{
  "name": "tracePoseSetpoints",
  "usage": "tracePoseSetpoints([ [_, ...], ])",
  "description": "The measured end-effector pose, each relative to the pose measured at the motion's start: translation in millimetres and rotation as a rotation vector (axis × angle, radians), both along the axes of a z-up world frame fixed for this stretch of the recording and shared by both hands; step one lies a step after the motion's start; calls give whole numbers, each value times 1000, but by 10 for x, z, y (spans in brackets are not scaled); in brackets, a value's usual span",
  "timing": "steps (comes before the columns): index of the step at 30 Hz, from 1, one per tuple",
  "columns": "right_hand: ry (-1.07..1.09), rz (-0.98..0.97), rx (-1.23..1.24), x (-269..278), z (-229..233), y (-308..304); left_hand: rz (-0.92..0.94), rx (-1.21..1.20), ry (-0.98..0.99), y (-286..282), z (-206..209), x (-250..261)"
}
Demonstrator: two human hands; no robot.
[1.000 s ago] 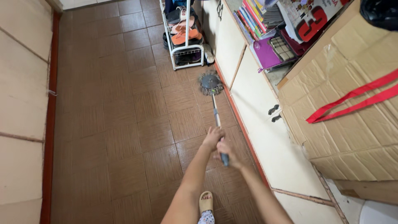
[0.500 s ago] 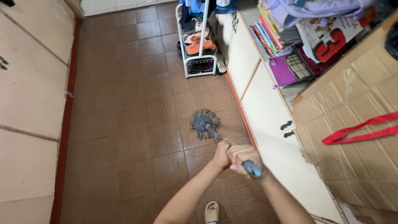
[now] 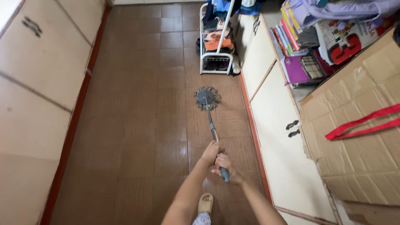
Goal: The person mops a tiled floor in a narrow hallway or room using a spin mop. They spin the mop head in a bucket to wring it out and then move the mop across the floor surface to clean it.
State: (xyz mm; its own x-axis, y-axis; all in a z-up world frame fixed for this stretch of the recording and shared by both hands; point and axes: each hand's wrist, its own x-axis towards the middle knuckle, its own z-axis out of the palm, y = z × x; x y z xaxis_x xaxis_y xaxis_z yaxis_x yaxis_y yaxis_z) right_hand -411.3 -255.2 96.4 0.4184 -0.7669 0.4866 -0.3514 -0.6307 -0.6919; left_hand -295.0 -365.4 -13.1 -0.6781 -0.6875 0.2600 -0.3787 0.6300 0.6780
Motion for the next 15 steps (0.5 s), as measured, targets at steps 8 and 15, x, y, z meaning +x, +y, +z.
tracePoseSetpoints([
  [8, -295, 265, 110, 178, 1469, 484, 290, 43, 341, 1202, 1412, 330],
  [15, -511, 342, -21, 977, 982, 628, 314, 134, 443, 1353, 956, 990],
])
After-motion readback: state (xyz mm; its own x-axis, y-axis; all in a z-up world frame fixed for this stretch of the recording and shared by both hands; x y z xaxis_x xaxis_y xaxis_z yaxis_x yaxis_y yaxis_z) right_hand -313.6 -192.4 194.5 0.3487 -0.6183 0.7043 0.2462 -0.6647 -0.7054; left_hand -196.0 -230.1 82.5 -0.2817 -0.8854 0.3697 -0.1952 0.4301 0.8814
